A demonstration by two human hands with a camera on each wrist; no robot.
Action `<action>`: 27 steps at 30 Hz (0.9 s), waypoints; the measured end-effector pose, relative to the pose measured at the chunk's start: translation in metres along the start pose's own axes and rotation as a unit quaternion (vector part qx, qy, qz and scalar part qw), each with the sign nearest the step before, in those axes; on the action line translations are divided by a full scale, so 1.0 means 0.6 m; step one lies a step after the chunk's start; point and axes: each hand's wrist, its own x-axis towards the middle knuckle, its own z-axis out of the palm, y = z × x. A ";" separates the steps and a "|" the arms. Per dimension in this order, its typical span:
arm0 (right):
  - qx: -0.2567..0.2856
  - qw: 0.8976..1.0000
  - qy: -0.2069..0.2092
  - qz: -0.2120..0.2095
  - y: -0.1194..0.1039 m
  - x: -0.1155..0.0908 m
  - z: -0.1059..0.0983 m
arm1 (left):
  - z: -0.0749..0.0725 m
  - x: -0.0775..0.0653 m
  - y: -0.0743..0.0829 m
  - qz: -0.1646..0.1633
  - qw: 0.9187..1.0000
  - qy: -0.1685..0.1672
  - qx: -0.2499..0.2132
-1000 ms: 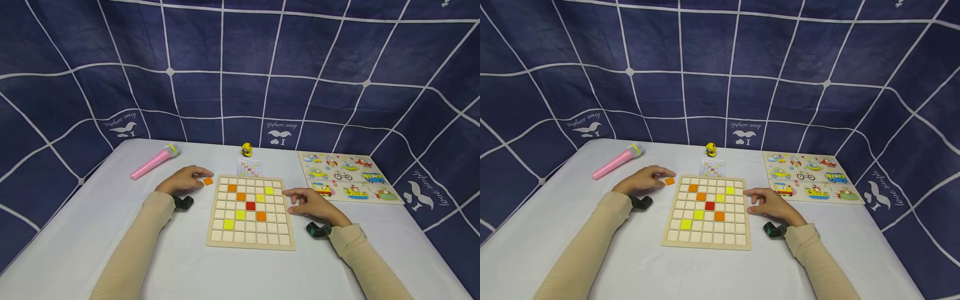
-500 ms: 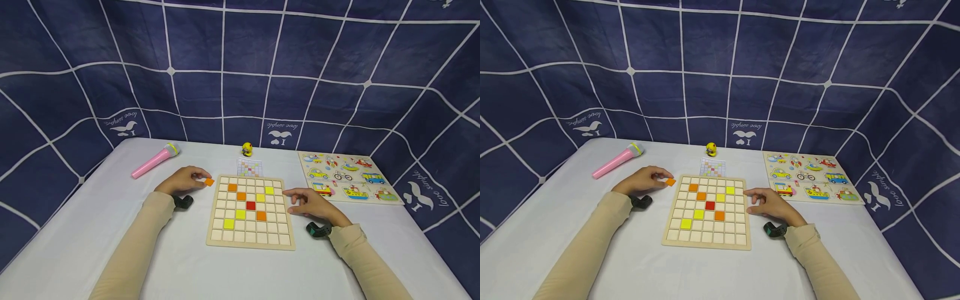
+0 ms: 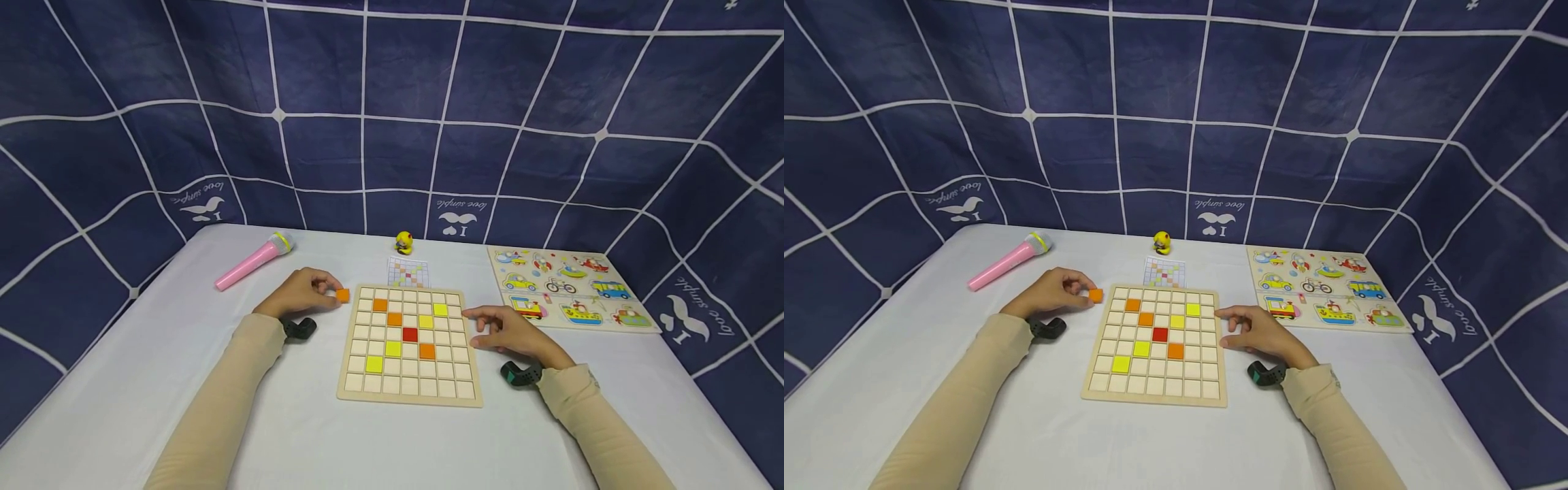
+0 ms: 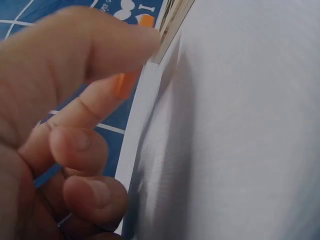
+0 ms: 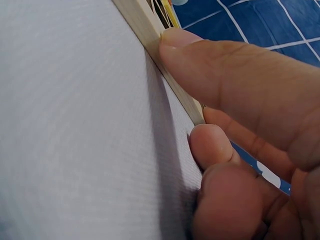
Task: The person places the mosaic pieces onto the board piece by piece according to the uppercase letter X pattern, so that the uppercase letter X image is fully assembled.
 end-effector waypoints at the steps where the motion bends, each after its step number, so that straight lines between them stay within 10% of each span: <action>1: -0.002 1.000 -0.001 -0.003 0.000 0.000 0.000 | 0.000 0.000 0.000 0.001 1.000 0.004 0.000; 27: -0.002 1.000 -0.004 0.003 0.004 0.002 -0.004 | 0.017 -0.008 0.104 0.068 0.997 -0.002 0.018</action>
